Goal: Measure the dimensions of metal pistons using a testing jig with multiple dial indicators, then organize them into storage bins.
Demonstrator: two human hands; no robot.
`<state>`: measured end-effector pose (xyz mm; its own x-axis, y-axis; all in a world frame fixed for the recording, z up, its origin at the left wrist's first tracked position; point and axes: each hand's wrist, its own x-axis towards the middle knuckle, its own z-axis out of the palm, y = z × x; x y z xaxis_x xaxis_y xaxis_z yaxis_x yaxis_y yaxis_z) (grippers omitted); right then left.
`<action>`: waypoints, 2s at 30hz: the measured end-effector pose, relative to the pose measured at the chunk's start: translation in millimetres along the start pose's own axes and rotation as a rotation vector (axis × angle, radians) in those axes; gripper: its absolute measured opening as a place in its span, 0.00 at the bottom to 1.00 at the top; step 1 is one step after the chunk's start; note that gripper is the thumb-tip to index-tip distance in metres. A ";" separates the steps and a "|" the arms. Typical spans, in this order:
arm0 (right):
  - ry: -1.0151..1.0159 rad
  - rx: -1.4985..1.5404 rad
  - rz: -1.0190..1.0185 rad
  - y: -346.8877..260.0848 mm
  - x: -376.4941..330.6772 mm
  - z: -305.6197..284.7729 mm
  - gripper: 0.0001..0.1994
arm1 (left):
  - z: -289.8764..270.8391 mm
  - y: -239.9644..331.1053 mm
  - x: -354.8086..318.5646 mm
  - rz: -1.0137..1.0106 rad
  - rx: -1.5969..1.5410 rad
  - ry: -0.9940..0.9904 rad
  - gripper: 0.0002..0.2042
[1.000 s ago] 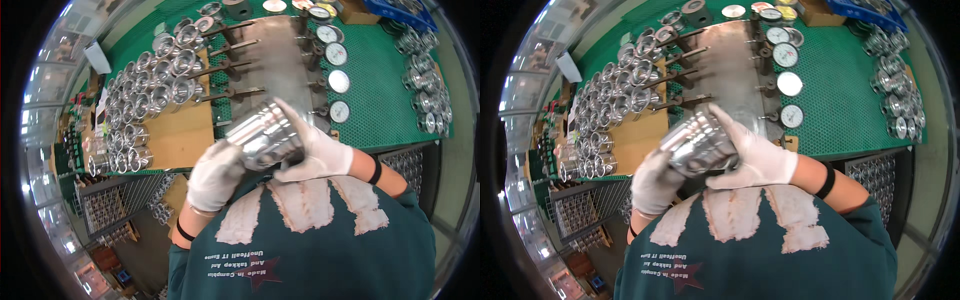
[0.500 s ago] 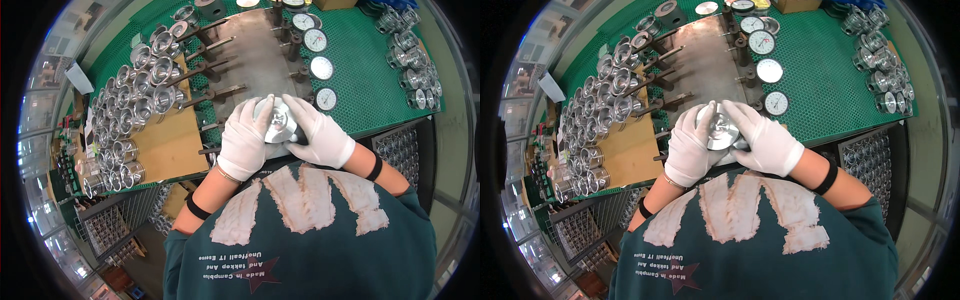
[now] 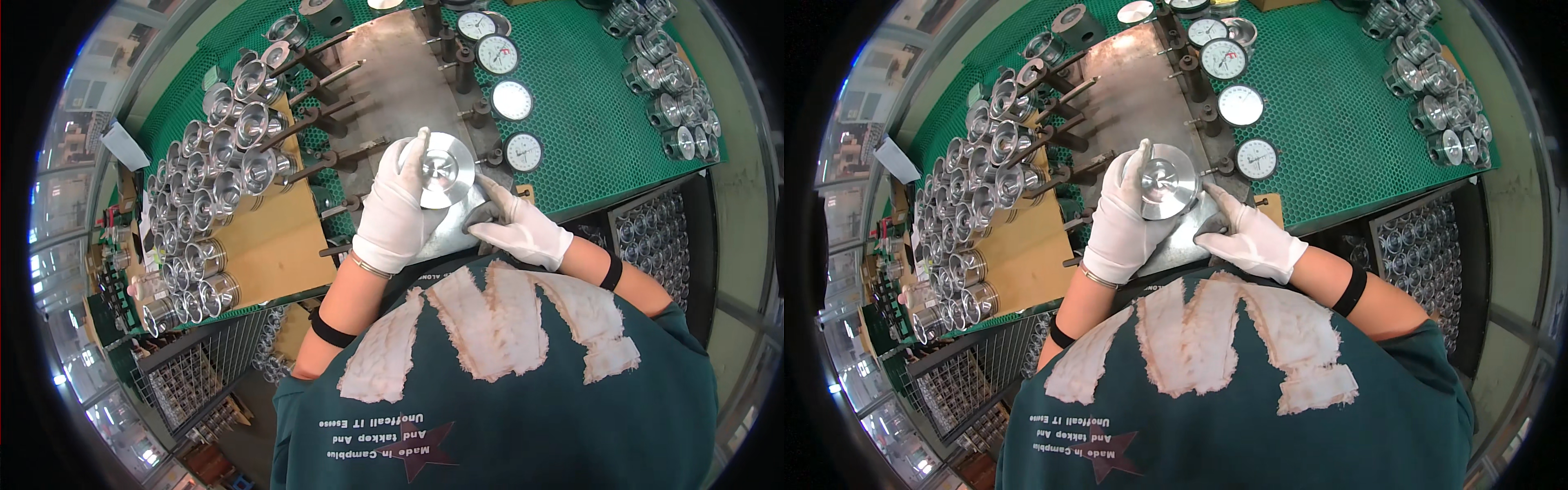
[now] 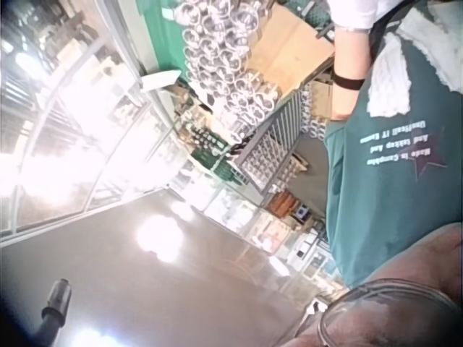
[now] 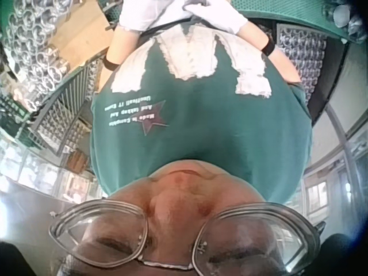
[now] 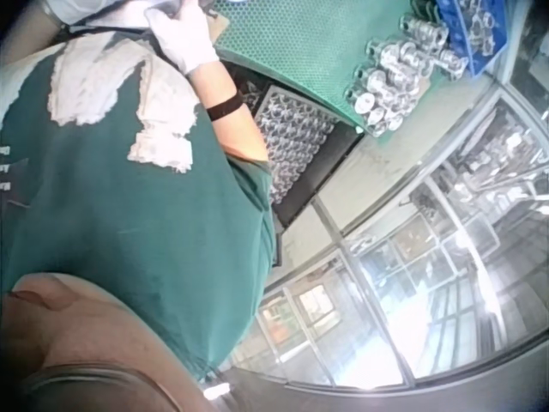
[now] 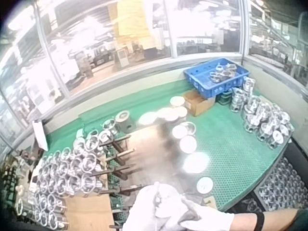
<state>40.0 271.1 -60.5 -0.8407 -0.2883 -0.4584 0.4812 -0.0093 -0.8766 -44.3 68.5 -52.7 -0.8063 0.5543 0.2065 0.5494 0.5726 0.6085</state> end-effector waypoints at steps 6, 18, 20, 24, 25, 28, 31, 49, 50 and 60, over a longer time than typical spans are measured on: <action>-0.002 0.014 0.032 -4.9 -0.8 1.2 0.44 | 3.6 -3.0 -2.0 0.035 0.012 0.040 0.50; 0.021 -0.018 0.053 -8.6 -0.7 4.2 0.43 | 6.1 -3.1 -1.6 0.024 0.035 0.053 0.50; 0.032 -0.045 0.057 -9.2 -1.1 4.8 0.44 | 6.2 -3.0 -1.8 0.016 0.050 0.060 0.50; 0.048 -0.208 -0.034 1.5 1.3 -1.5 0.45 | 4.3 -1.6 -1.2 0.043 0.040 0.066 0.50; 0.031 -0.236 -0.050 -0.3 4.1 -2.6 0.45 | 0.8 0.0 -1.0 0.049 0.014 0.089 0.47; -0.020 -0.208 -0.083 -15.7 -3.5 -7.3 0.42 | -9.7 7.8 -6.4 -0.144 -0.401 -0.002 0.37; -0.011 -0.195 -0.340 -53.9 -19.8 -4.3 0.38 | -40.4 39.2 -13.8 -0.330 -0.794 -0.245 0.28; 0.862 0.162 -0.384 0.3 -41.1 -118.2 0.11 | -151.1 -189.4 20.5 -0.826 0.652 -0.118 0.23; 0.860 0.159 -0.383 -2.8 -40.5 -122.1 0.11 | -150.8 -186.9 19.1 -0.819 0.672 -0.112 0.22; 0.728 0.190 -0.326 10.7 -39.5 -211.5 0.17 | -137.6 -141.9 -103.0 -0.610 0.587 -0.008 0.18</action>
<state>25.7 484.9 -82.8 -0.8648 0.4499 -0.2229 0.1640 -0.1664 -0.9723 -69.4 -153.0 -54.9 -0.9982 0.0491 -0.0359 0.0447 0.9925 0.1139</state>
